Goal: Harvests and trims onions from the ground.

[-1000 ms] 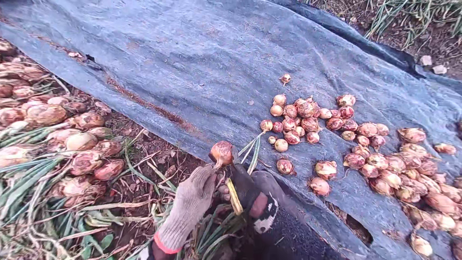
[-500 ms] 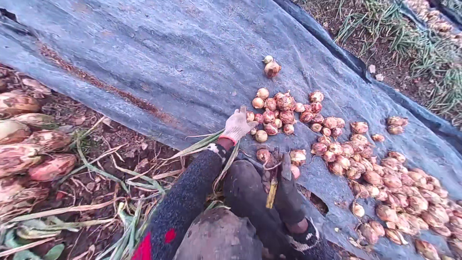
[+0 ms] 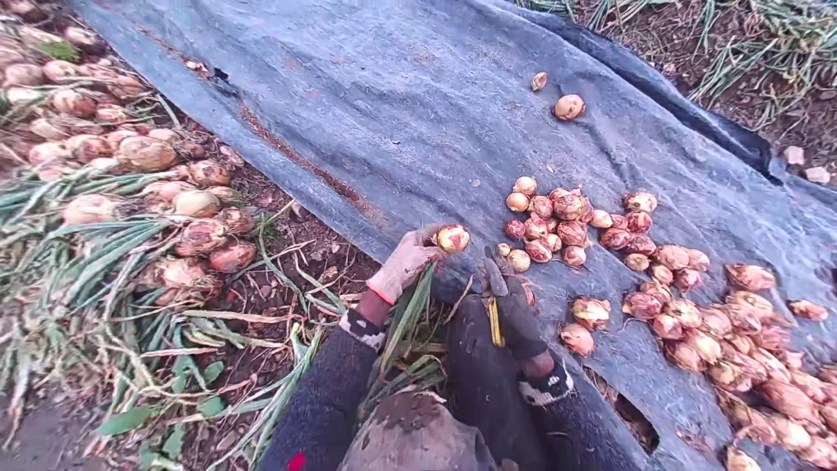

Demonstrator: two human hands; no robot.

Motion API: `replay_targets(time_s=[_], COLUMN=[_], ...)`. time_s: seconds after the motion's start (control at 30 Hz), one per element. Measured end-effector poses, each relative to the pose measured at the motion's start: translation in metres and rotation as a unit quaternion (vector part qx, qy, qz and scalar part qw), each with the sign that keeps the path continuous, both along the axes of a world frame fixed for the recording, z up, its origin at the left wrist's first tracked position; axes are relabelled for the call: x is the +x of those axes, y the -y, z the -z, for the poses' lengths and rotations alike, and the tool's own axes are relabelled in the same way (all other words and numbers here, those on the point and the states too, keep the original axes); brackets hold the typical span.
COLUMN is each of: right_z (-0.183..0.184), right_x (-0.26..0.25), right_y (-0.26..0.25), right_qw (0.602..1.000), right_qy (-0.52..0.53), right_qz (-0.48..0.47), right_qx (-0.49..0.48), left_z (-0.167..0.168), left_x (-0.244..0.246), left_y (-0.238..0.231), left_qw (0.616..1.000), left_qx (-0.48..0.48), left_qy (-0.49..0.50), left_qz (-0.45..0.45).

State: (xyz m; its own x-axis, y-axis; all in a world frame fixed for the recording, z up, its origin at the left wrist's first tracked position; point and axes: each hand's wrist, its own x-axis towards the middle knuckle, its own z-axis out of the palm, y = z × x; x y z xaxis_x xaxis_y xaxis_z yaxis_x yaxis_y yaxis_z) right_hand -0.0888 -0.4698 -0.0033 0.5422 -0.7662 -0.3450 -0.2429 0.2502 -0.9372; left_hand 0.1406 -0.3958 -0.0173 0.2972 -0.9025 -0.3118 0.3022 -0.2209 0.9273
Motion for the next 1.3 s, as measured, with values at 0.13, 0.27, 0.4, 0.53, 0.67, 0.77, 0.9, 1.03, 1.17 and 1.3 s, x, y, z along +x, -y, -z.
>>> replay_targets(time_s=[0.13,0.27,0.4,0.53,0.67,0.77,0.9,1.03,1.17,1.3], right_z=[-0.021,-0.031,-0.022,-0.014,-0.033,-0.004,-0.001,0.013,-0.047,-0.07], right_x=[0.043,0.055,0.062,0.061,0.04,0.064,0.068,0.055,0.038,0.03], right_y=[-0.024,-0.045,-0.063,-0.077,-0.076,-0.099,-0.088,-0.062,-0.002,0.034], right_qw=[0.994,0.984,0.95,0.952,0.943,0.89,0.852,0.808,0.828,0.882], right_qy=[0.07,0.076,0.117,0.18,0.012,0.052,0.026,0.18,0.468,0.464], right_qz=[-0.084,-0.155,-0.167,-0.139,-0.307,-0.249,-0.129,-0.136,-0.091,-0.021], right_qx=[0.021,0.033,0.238,0.204,0.129,0.378,0.507,0.544,0.295,0.077], left_z=[-0.06,-0.084,-0.068,-0.049,-0.061,-0.065,-0.063,-0.061,-0.067,-0.089], left_x=[-0.009,-0.012,-0.005,0.02,0.005,-0.041,-0.075,-0.042,0.053,0.079], left_y=[-0.067,-0.118,-0.158,-0.19,-0.175,-0.153,-0.14,-0.11,-0.115,-0.208], left_qw=[0.991,0.948,0.899,0.878,0.849,0.813,0.794,0.814,0.757,0.837], left_qx=[0.049,0.131,0.226,0.271,0.289,0.267,0.243,0.219,0.305,0.365], left_qy=[0.11,0.29,0.367,0.27,0.39,0.515,0.555,0.537,0.56,0.404], left_qz=[0.054,0.025,-0.082,-0.287,-0.211,-0.045,0.038,0.04,-0.143,0.056])
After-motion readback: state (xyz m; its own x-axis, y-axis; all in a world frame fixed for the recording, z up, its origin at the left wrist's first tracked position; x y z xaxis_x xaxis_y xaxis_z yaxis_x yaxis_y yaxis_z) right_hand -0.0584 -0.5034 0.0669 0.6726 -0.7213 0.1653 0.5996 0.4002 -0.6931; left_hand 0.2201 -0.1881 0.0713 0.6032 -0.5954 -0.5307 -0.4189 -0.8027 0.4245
